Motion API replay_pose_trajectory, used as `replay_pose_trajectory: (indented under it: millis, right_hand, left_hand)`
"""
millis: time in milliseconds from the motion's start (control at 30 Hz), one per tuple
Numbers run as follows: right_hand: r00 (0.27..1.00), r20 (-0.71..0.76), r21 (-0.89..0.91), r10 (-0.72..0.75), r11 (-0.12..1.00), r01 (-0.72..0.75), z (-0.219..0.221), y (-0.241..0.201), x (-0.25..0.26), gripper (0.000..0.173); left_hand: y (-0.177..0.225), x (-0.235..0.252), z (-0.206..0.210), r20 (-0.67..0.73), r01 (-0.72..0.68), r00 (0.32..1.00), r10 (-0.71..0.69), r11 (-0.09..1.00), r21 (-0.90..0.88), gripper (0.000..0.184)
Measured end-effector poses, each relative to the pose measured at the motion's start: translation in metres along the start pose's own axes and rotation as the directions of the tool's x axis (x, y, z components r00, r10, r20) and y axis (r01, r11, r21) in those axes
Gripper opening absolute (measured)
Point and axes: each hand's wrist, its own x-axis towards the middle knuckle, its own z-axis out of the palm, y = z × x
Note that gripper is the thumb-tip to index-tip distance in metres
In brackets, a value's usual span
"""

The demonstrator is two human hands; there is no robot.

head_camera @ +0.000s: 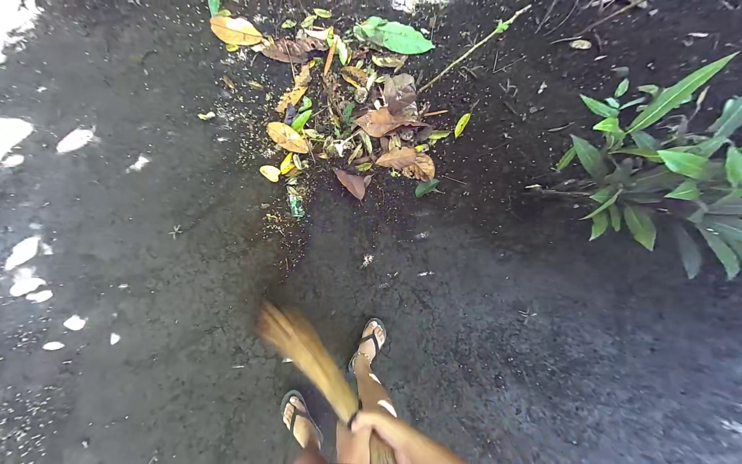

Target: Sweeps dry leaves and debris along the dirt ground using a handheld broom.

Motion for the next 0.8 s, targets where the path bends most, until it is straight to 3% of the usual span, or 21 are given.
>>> replay_pose_trajectory:
  millis: [67,167,233,300,367,467,500,533,600,667,733,800]
  right_hand:
    - [0.984,-0.13,0.125,-0.119,0.983,0.135,-0.011,-0.04,0.023,0.021]
    - [0.896,-0.312,0.196,-0.315,0.902,0.385,-0.007,-0.125,0.022,0.016]
    - [0.844,-0.302,0.108,-0.442,0.864,0.491,-0.002,-0.16,0.024,0.018]
    - [0.808,-0.234,-0.008,-0.54,0.833,0.554,0.009,-0.174,0.028,0.028]
    - [0.803,-0.182,-0.071,-0.567,0.822,0.565,0.028,-0.164,0.024,0.04]
    - [0.857,-0.098,-0.089,-0.505,0.862,0.498,0.055,-0.109,-0.005,0.067]
    - [0.883,-0.049,-0.081,-0.466,0.883,0.462,0.062,-0.086,-0.016,0.068]
    - [0.911,-0.001,-0.072,-0.412,0.909,0.411,0.068,-0.065,-0.026,0.065]
    - [0.957,0.091,-0.032,-0.276,0.959,0.28,0.075,-0.027,-0.029,0.041]
    - [0.985,0.144,-0.044,-0.098,0.993,0.105,0.071,-0.005,-0.004,0.019]
    - [0.995,0.091,-0.096,0.03,0.995,-0.021,0.066,-0.012,0.023,0.02]
    - [1.0,0.004,-0.045,-0.011,0.999,0.011,0.058,-0.046,0.044,0.022]
  left_hand:
    - [0.03,0.06,0.016,0.161,-0.081,0.984,0.074,0.996,0.042,0.052]
    - [0.122,0.11,0.042,0.317,-0.23,0.932,0.174,0.962,0.147,0.058]
    - [0.16,0.126,0.044,0.327,-0.321,0.906,0.27,0.94,0.112,0.061]
    - [0.17,0.127,0.033,0.292,-0.393,0.881,0.372,0.919,0.017,0.063]
    - [0.162,0.11,0.013,0.227,-0.43,0.872,0.433,0.9,-0.066,0.069]
    - [0.112,0.056,-0.019,0.105,-0.43,0.892,0.439,0.897,-0.102,0.082]
    - [0.091,0.032,-0.028,0.059,-0.41,0.908,0.415,0.908,-0.088,0.08]
    - [0.07,0.01,-0.038,0.014,-0.379,0.925,0.38,0.923,-0.069,0.077]
    - [0.031,-0.018,-0.053,-0.08,-0.297,0.952,0.295,0.955,-0.013,0.069]
    - [0.004,-0.015,-0.061,-0.153,-0.186,0.973,0.175,0.981,-0.058,0.063]
    - [0.002,0.009,-0.06,-0.163,-0.118,0.981,0.102,0.989,-0.092,0.051]
    - [0.034,0.045,-0.05,-0.082,-0.081,0.994,0.077,0.995,-0.056,0.038]
